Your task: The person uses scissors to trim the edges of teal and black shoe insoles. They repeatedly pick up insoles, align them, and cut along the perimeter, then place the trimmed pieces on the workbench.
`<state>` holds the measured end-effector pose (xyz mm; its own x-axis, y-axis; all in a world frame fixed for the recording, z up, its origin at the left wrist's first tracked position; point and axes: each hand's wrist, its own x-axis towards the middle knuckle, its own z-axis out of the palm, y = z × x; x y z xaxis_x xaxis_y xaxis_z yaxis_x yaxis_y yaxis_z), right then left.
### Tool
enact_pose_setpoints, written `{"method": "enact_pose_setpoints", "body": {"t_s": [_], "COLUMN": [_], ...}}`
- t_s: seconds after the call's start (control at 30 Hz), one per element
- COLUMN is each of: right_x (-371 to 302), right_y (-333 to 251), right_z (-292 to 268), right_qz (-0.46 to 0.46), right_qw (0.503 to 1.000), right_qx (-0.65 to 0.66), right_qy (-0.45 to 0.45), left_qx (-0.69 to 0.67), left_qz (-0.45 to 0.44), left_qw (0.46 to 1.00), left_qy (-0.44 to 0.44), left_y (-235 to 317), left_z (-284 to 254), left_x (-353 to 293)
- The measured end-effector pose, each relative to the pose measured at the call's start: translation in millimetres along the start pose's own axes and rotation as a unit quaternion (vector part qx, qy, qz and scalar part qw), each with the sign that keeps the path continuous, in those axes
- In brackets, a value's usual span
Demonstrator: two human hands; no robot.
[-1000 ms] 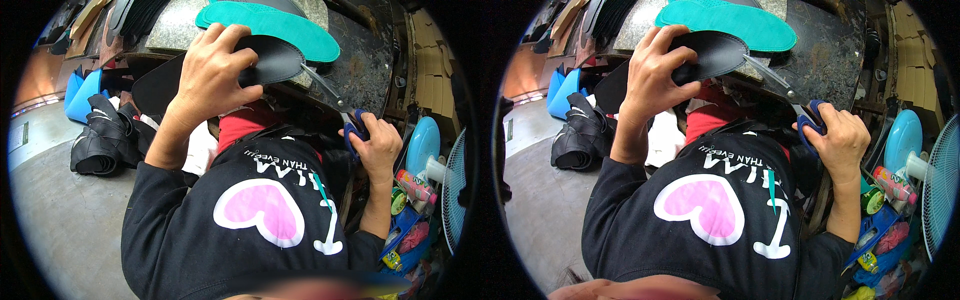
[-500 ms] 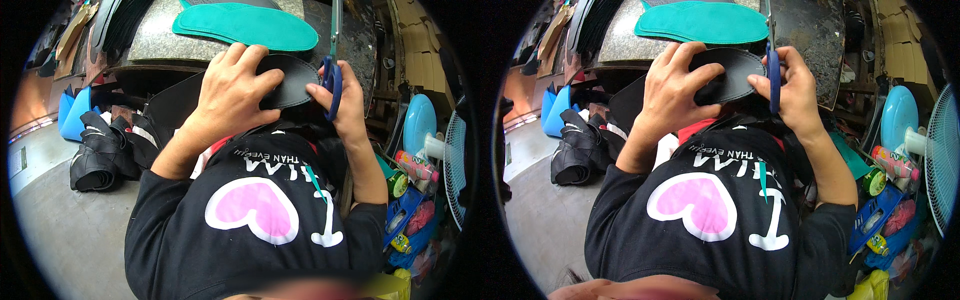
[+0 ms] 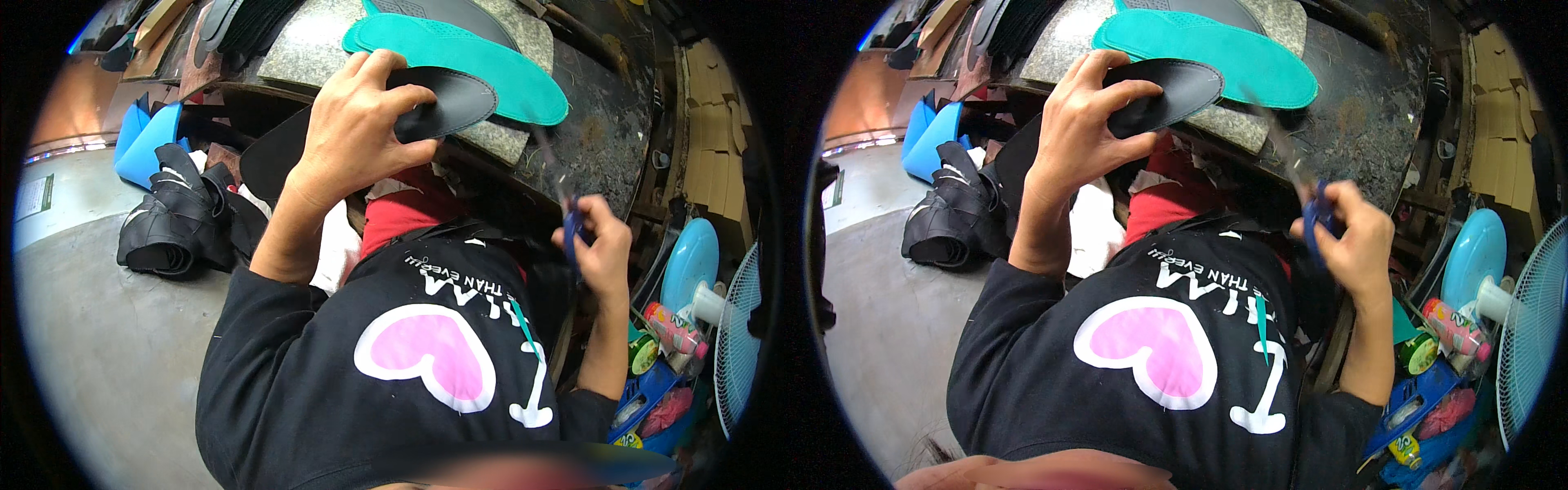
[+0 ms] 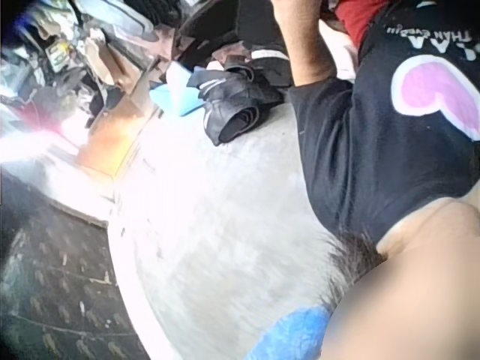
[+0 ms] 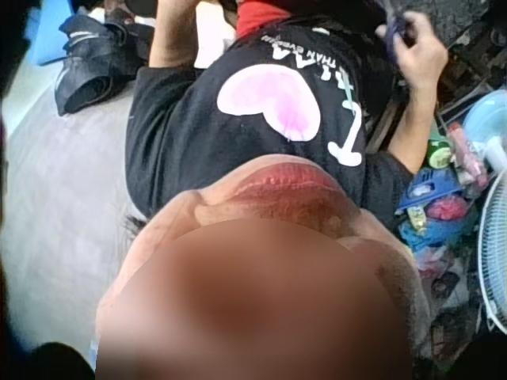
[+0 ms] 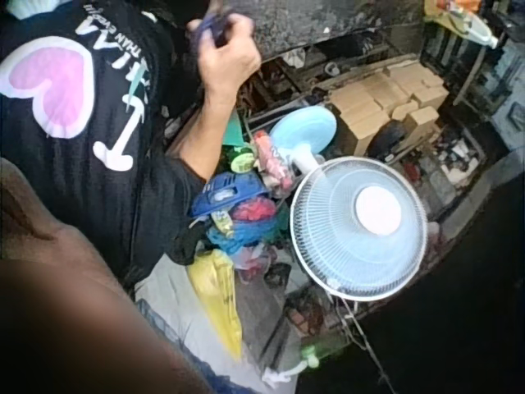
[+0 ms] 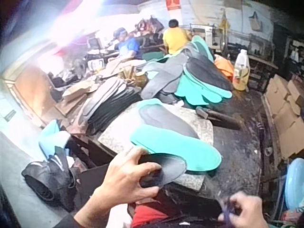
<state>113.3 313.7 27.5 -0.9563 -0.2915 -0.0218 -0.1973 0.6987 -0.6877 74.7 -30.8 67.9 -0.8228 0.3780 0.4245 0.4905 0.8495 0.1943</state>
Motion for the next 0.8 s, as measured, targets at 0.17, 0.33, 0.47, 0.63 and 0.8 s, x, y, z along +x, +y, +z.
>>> {"method": "enact_pose_setpoints", "body": {"t_s": [0.17,0.33,0.47,0.63,0.8], "right_x": [-10,-8,-7,-10,-1], "right_y": [-22,-32,-30,-22,-6], "right_z": [10,21,20,17,8], "right_qz": [0.027,-0.027,-0.080,-0.122,0.198], "right_qw": [0.986,0.992,0.968,0.937,0.936], "right_qx": [0.030,-0.109,-0.204,-0.292,0.286], "right_qy": [-0.163,0.056,0.123,0.147,-0.049], "left_qx": [-0.007,-0.007,-0.016,-0.005,-0.051], "left_qz": [-0.030,-0.040,-0.045,-0.040,-0.040], "left_qw": [1.000,0.999,0.999,0.999,0.997], "left_qy": [0.004,0.020,0.025,0.022,0.040], "left_y": [6,17,21,26,28], "left_z": [0,1,1,-1,2], "left_x": [-1,-3,-3,-4,-5]}}
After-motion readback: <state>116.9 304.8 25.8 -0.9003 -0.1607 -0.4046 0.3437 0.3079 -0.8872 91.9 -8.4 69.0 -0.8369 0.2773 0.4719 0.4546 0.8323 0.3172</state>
